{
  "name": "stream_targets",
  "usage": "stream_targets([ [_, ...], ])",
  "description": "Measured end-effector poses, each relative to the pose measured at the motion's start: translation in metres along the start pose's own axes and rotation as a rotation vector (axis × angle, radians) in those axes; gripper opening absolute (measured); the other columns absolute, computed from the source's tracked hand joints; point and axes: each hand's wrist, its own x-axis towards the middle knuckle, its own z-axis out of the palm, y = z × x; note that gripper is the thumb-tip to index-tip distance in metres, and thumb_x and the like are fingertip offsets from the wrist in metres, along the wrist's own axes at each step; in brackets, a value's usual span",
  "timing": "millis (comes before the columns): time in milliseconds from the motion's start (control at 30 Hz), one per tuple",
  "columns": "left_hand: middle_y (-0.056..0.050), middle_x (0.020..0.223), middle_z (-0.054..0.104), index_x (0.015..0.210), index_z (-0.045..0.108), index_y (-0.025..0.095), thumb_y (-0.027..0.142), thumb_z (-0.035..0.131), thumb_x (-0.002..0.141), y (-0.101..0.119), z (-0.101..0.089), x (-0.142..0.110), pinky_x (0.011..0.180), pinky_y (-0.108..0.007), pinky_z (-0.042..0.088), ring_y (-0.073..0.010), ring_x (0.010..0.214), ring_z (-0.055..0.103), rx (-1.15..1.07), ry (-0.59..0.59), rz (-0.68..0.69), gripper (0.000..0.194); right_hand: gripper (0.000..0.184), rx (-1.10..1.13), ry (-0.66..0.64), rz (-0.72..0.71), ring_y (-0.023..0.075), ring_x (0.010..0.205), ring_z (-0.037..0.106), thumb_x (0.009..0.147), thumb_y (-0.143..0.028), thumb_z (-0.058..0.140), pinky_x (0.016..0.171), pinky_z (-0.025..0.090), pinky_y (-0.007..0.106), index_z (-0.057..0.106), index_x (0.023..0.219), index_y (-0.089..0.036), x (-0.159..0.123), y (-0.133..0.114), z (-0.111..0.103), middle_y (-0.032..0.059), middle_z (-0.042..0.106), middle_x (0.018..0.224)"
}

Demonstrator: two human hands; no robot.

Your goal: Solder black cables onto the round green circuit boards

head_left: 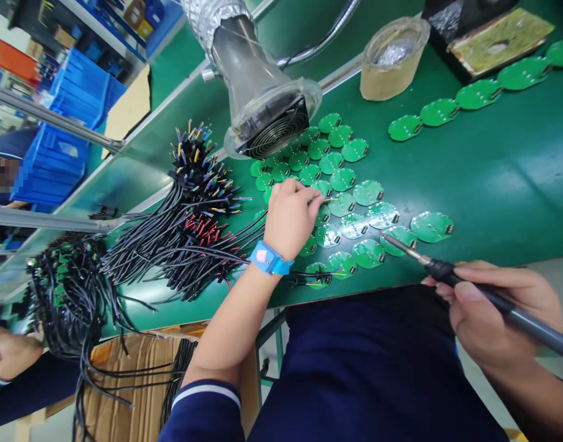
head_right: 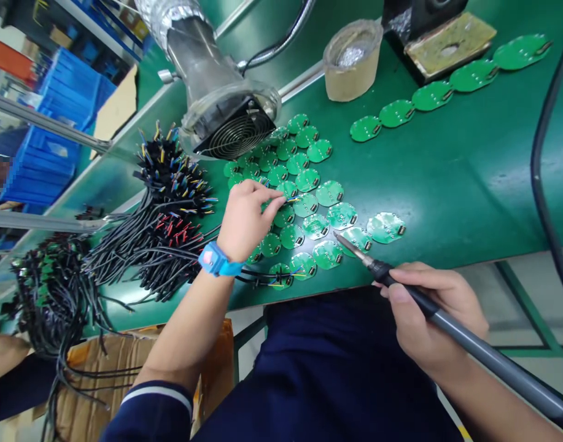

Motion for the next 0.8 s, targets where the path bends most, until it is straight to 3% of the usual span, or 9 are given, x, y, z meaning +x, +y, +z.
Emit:
stream_targets([
  [100,-0.006,0.087,0.058,0.083,0.068,0.021,0.027,0.06,0.082,0.0,0.012,0.01,0.085,-0.041,0.04,-0.0224,0.09,0.051,0.014,-0.011,0.065,0.01,0.011,0.039,0.029,-0.005,0.0173,0.051,0.06,0.067,-0.022,0.067,0.041,0.051,0.033,0.063,0.077,-0.021,0.001,-0.001,-0.001,0.0041,0.062,0.075],
  [267,-0.007,0.092,0.057,0.078,0.063,0.016,0.022,0.063,0.08,0.002,0.017,0.007,0.085,-0.038,0.042,-0.0214,0.092,0.051,-0.017,-0.049,0.06,0.006,0.013,0.007,0.015,-0.145,0.0172,0.052,0.06,0.068,-0.018,0.064,0.041,0.049,0.031,0.063,0.08,-0.02,0.006,-0.004,-0.005,0.0037,0.062,0.07],
  [467,-0.006,0.082,0.053,0.077,0.057,0.014,0.02,0.059,0.083,0.005,0.012,0.005,0.079,-0.036,0.045,-0.0189,0.081,0.051,-0.018,-0.083,0.088,0.008,0.018,0.024,-0.076,-0.083,0.0192,0.061,0.061,0.068,-0.015,0.063,0.05,0.05,0.035,0.063,0.085,-0.02,0.002,-0.003,-0.017,0.0052,0.062,0.075],
  [633,-0.008,0.089,0.052,0.085,0.051,0.013,0.018,0.047,0.089,0.039,-0.001,-0.032,0.08,-0.032,0.046,-0.0168,0.085,0.05,-0.126,-0.003,0.196,0.008,0.026,0.091,-0.211,-0.133,0.0201,0.067,0.062,0.067,-0.007,0.06,0.059,0.051,0.038,0.06,0.089,-0.02,0.002,-0.015,-0.023,0.004,0.061,0.073],
  [800,-0.007,0.089,0.054,0.086,0.048,0.015,0.017,0.043,0.091,0.063,0.013,-0.08,0.08,-0.033,0.048,-0.0177,0.087,0.051,-0.148,-0.157,0.219,0.008,0.029,0.082,-0.462,-0.304,0.0137,0.053,0.054,0.068,-0.004,0.052,0.059,0.051,0.038,0.057,0.092,-0.02,0.007,-0.023,-0.024,-0.0014,0.054,0.06],
])
